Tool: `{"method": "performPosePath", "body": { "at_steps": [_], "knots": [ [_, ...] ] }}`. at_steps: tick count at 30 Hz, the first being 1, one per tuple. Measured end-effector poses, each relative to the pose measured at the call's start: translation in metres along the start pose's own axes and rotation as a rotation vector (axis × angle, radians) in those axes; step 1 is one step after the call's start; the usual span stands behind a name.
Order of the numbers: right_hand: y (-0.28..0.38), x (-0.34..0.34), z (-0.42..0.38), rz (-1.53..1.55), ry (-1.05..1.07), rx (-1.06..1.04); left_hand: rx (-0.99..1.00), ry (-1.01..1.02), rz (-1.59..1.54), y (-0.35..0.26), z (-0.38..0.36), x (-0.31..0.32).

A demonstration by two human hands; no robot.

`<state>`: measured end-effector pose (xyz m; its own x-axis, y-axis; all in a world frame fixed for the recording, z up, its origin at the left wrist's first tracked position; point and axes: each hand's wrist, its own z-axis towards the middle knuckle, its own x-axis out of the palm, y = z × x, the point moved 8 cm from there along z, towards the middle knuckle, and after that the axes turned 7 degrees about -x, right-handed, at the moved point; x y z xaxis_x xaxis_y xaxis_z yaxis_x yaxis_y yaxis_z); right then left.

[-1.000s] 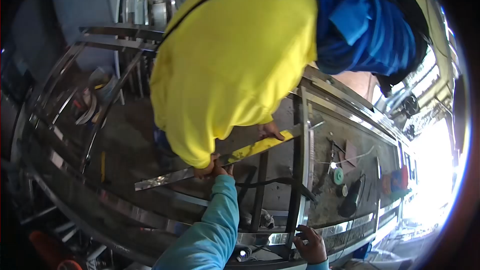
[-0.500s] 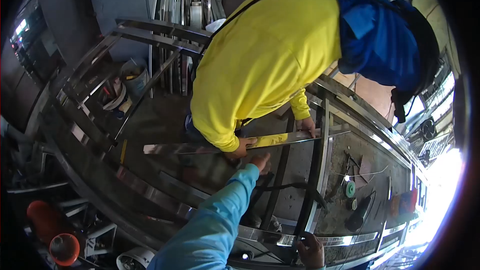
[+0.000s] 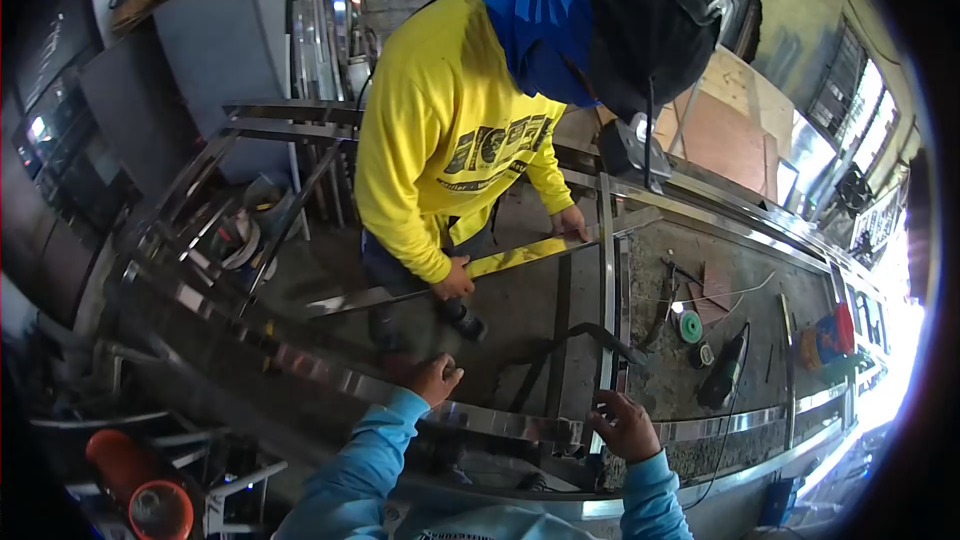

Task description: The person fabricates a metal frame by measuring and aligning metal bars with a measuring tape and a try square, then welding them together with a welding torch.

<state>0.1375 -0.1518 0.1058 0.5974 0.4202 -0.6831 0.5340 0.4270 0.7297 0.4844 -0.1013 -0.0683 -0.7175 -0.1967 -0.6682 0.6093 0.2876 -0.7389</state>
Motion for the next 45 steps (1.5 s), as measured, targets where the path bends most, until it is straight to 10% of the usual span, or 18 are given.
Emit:
{"method": "performPosePath", "body": {
  "at_steps": [4,12,35,45],
  "knots": [
    [-0.06,-0.002,0.0,-0.414,-0.131,-0.101,0.043,-0.171,0.274,-0.009,-0.058,-0.017],
    [-0.173,0.062,-0.001,-0.227,-0.054,0.248,-0.102,-0.317,0.515,-0.03,-0.073,0.006],
    [-0.134,0.046,-0.012,-0.316,0.037,0.375,-0.06,-0.164,0.415,-0.031,-0.075,0.006],
    [-0.137,0.018,-0.042,-0.438,-0.387,0.04,0.003,-0.257,0.328,-0.03,-0.079,0.001]
  ]
}}
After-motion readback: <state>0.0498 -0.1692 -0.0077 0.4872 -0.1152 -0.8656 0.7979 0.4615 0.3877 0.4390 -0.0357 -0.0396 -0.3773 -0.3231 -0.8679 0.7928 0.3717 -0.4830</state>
